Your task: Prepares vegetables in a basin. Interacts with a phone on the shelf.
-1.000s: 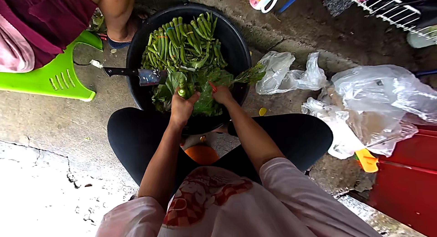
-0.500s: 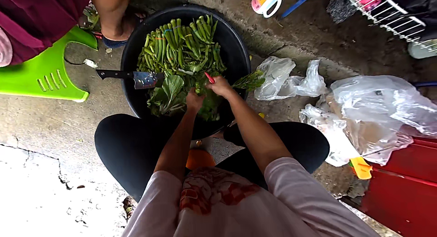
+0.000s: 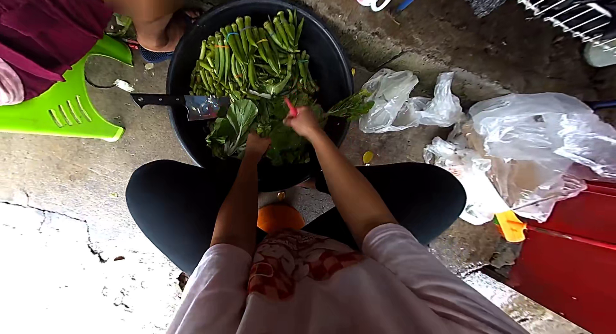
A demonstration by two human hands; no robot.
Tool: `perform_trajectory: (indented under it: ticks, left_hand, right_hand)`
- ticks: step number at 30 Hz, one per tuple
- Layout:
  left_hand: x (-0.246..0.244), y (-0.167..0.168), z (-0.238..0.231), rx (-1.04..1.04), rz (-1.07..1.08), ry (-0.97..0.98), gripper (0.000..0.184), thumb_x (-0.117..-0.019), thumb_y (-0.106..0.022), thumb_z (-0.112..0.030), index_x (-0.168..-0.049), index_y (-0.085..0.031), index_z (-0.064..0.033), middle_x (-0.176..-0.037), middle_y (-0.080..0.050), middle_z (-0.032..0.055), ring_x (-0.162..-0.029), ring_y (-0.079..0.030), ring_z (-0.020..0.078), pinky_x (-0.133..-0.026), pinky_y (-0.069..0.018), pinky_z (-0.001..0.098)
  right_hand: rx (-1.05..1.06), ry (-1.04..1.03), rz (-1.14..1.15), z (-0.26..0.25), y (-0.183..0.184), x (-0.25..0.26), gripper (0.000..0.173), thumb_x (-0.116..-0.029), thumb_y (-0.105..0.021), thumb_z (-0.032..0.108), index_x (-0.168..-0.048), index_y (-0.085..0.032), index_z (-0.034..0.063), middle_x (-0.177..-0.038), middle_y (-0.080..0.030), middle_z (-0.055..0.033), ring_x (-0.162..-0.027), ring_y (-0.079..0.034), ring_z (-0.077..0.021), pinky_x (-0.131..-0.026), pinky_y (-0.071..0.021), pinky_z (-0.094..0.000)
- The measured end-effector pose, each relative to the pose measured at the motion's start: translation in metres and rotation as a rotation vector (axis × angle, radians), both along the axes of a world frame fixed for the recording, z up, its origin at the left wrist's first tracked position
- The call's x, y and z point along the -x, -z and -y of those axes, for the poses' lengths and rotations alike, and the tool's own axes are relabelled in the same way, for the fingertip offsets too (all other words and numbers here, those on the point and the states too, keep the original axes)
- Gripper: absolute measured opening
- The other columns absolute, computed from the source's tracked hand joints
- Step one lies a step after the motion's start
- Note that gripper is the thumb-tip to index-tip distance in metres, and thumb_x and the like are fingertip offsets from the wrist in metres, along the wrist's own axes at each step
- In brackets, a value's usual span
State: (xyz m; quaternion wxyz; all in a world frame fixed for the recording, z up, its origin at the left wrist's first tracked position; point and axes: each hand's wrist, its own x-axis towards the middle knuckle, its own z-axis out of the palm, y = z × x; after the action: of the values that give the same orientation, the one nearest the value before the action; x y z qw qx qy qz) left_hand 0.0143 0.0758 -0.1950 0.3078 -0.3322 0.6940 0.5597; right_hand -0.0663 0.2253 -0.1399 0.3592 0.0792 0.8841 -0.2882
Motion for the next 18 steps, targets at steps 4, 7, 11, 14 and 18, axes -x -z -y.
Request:
perform_trajectory:
  ticks: [4,7,11,14,18]
  left_hand:
    - [0.004,-0.007,-0.003,-0.048,-0.042,-0.043,0.043,-0.0893,-0.075,-0.009,-0.125,-0.058,0.0065,-0.107,-0.068,0.0187,-0.089,-0.069,0.0233,-0.084,-0.0575,0.0409]
    - [0.009,-0.012,-0.002,-0.062,-0.086,-0.018,0.036,-0.0888,-0.074,-0.008,-0.120,-0.061,0.0041,-0.101,-0.069,0.0164,-0.085,-0.068,0.0220,-0.081,-0.0570,0.0414]
    - [0.013,-0.010,-0.005,-0.066,-0.118,-0.003,0.041,-0.0883,-0.075,-0.007,-0.124,-0.059,0.0045,-0.104,-0.068,0.0184,-0.086,-0.068,0.0242,-0.083,-0.0571,0.0425]
    - [0.015,-0.006,-0.006,-0.048,-0.095,0.022,0.043,-0.0898,-0.074,-0.008,-0.127,-0.058,0.0048,-0.108,-0.069,0.0207,-0.091,-0.069,0.0276,-0.087,-0.0566,0.0456]
    - [0.017,0.002,-0.005,-0.050,-0.119,0.016,0.037,-0.0898,-0.074,-0.008,-0.122,-0.061,0.0037,-0.102,-0.069,0.0184,-0.087,-0.068,0.0259,-0.083,-0.0562,0.0447]
  right_hand:
    - [-0.166,-0.072,0.137,-0.003,0.033,-0.027,0.025,-0.0989,-0.059,0.014,-0.116,-0.068,-0.0025,-0.116,-0.067,-0.0271,-0.111,-0.065,-0.0429,-0.091,-0.0498,-0.0649]
    - [-0.284,-0.104,0.051,-0.010,0.048,-0.027,0.029,-0.0983,-0.059,0.012,-0.124,-0.067,0.0021,-0.130,-0.065,-0.0232,-0.122,-0.062,-0.0420,-0.096,-0.0495,-0.0651]
    - [-0.342,-0.134,-0.045,-0.010,0.062,-0.022,0.038,-0.0953,-0.064,0.008,-0.133,-0.064,0.0055,-0.149,-0.051,-0.0182,-0.122,-0.061,-0.0415,-0.093,-0.0524,-0.0639]
    - [-0.345,-0.071,-0.069,-0.006,0.070,-0.022,0.054,-0.0914,-0.067,0.004,-0.143,-0.052,0.0076,-0.157,-0.041,-0.0197,-0.117,-0.064,-0.0425,-0.089,-0.0552,-0.0612]
    - [-0.353,-0.051,-0.065,-0.006,0.078,-0.023,0.058,-0.0930,-0.065,0.005,-0.148,-0.048,0.0092,-0.161,-0.034,-0.0193,-0.113,-0.065,-0.0428,-0.087,-0.0563,-0.0596]
